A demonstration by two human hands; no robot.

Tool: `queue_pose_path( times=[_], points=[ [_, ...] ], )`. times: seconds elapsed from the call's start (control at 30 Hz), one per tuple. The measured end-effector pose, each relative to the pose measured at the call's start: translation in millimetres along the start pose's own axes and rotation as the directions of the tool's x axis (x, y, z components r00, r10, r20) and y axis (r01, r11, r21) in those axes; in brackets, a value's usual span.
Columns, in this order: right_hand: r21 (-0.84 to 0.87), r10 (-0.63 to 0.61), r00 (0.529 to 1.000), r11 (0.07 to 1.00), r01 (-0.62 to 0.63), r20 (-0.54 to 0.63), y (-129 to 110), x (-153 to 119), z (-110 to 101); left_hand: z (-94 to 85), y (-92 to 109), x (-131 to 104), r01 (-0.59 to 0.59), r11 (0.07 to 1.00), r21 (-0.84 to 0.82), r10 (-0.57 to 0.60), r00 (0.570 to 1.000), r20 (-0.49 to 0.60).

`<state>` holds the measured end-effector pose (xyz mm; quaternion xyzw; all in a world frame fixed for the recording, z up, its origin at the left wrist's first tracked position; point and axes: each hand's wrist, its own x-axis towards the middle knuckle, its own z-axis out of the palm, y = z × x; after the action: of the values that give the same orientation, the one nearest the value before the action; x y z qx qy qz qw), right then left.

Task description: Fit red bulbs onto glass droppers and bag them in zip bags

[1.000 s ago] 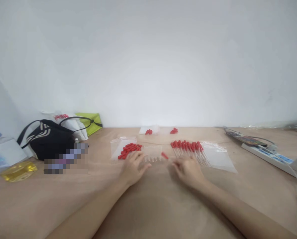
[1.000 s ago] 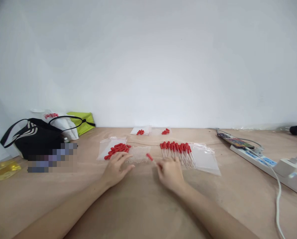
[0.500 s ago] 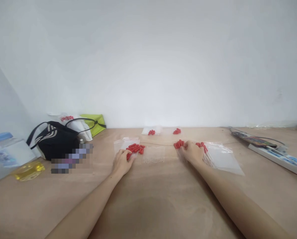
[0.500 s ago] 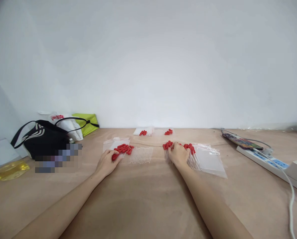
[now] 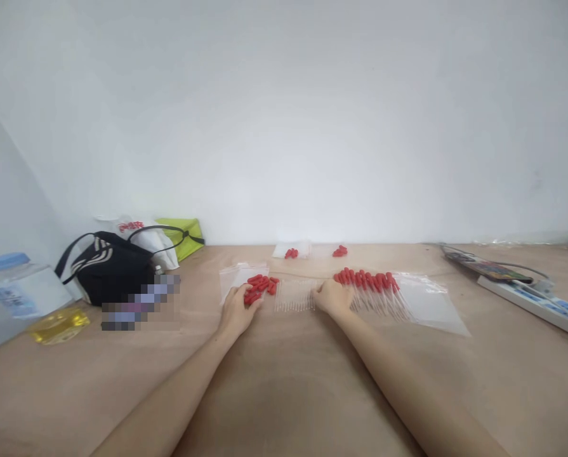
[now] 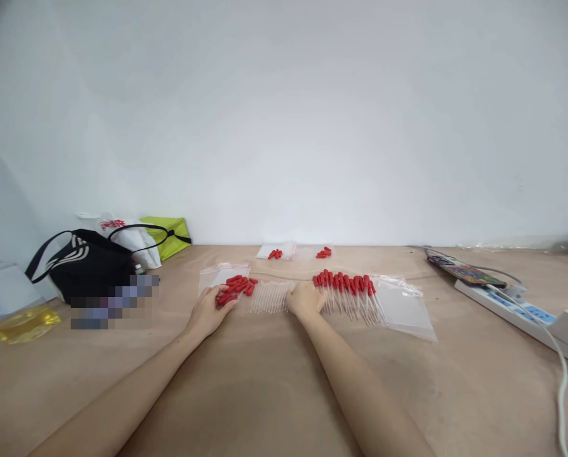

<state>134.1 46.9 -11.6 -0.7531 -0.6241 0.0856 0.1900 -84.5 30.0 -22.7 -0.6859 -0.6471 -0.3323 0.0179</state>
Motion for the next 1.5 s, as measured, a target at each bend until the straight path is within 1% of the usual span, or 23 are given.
queue_pose_path(
  times=[0.13,0.27,0.4,0.47,0.5,0.53,0.57,0.6,0.63,0.7,0.8,0.87,0.9,0.93,0.97,1.03,1.1,1.13,1.17,1.2,1.27,1.4,1.5],
  points=[
    [0.002,0.037,0.999,0.999,-0.037,0.016,-2.7,3.9,0.9,4.0,-5.2,3.1,0.056,0.996,-0.066,-0.057,0.998,-0.015],
    [0.013,0.032,0.999,0.999,-0.032,0.007,-3.5,4.3,1.9,5.4,-7.6,4.7,0.086,0.988,-0.127,-0.090,0.996,-0.028],
    [0.046,-0.027,0.999,0.999,0.029,-0.039,-1.3,-2.7,-2.5,1.1,-4.8,3.7,0.112,0.979,-0.169,-0.124,0.990,-0.062],
    [0.063,-0.069,0.994,0.995,0.075,-0.082,5.7,-10.6,-6.3,-1.5,-1.4,2.6,0.114,0.975,-0.190,-0.134,0.987,-0.094],
    [0.077,-0.111,0.986,0.990,0.121,-0.122,12.0,-15.7,-7.9,-2.4,0.6,1.9,0.108,0.974,-0.201,-0.132,0.985,-0.114],
    [0.091,-0.159,0.973,0.980,0.175,-0.168,20.3,-21.4,-9.1,-3.0,2.6,1.1,0.098,0.973,-0.209,-0.127,0.983,-0.133],
    [0.107,-0.231,0.944,0.959,0.261,-0.236,30.7,-27.6,-9.8,-3.3,4.5,0.3,0.086,0.973,-0.216,-0.119,0.982,-0.147],
    [0.119,-0.303,0.901,0.928,0.353,-0.309,42.6,-34.1,-10.1,-3.3,6.0,-0.4,0.074,0.973,-0.220,-0.109,0.982,-0.154],
    [0.119,-0.354,0.867,0.902,0.416,-0.350,55.7,-40.5,-10.3,-3.1,7.1,-0.8,0.064,0.973,-0.224,-0.100,0.983,-0.153],
    [0.104,-0.421,0.820,0.864,0.493,-0.389,81.8,-52.2,-10.8,-2.7,8.0,-0.7,0.055,0.972,-0.230,-0.090,0.986,-0.143],
    [0.122,-0.476,0.785,0.820,0.559,-0.397,110.0,-63.3,-13.2,-3.7,10.0,0.9,0.055,0.970,-0.236,-0.094,0.983,-0.158],
    [0.148,-0.473,0.779,0.809,0.570,-0.412,116.7,-65.8,-14.8,-5.2,16.7,-0.4,0.039,0.970,-0.238,-0.083,0.980,-0.179],
    [0.154,-0.471,0.775,0.805,0.573,-0.421,116.7,-66.0,-15.3,-5.8,22.5,-2.9,0.009,0.969,-0.246,-0.054,0.983,-0.178],
    [0.153,-0.476,0.769,0.800,0.580,-0.426,115.2,-65.8,-15.6,-6.1,29.9,-6.9,-0.036,0.965,-0.260,-0.007,0.987,-0.162],
    [0.146,-0.487,0.762,0.795,0.589,-0.426,112.8,-65.5,-15.8,-6.2,38.4,-12.3,-0.107,0.952,-0.286,0.072,0.989,-0.128],
    [0.121,-0.524,0.747,0.780,0.614,-0.409,107.4,-65.4,-16.1,-5.4,56.8,-26.4,-0.246,0.904,-0.349,0.260,0.966,-0.007],
    [0.097,-0.569,0.730,0.760,0.643,-0.378,103.6,-66.6,-17.3,-3.3,72.6,-40.9,-0.289,0.874,-0.390,0.378,0.909,0.174],
    [0.090,-0.588,0.723,0.750,0.655,-0.363,102.6,-67.7,-18.3,-2.1,78.4,-46.8,-0.309,0.864,-0.397,0.426,0.869,0.252],
    [0.086,-0.602,0.717,0.742,0.665,-0.352,101.9,-69.0,-19.5,-0.7,82.5,-51.2,-0.321,0.858,-0.401,0.452,0.843,0.293],
    [0.082,-0.613,0.712,0.736,0.672,-0.342,101.1,-70.2,-20.8,0.6,85.0,-54.1,-0.322,0.856,-0.404,0.462,0.826,0.323],
    [0.072,-0.632,0.703,0.725,0.685,-0.327,98.6,-72.1,-22.9,3.2,86.0,-55.7,-0.308,0.861,-0.405,0.457,0.819,0.348],
    [0.045,-0.694,0.656,0.676,0.736,-0.295,87.0,-73.1,-23.1,6.0,82.6,-53.0,-0.283,0.854,-0.437,0.443,0.836,0.325],
    [0.071,-0.718,0.638,0.647,0.759,-0.278,77.7,-74.1,-21.7,5.4,81.9,-53.1,-0.247,0.851,-0.463,0.415,0.857,0.305]
  ],
)
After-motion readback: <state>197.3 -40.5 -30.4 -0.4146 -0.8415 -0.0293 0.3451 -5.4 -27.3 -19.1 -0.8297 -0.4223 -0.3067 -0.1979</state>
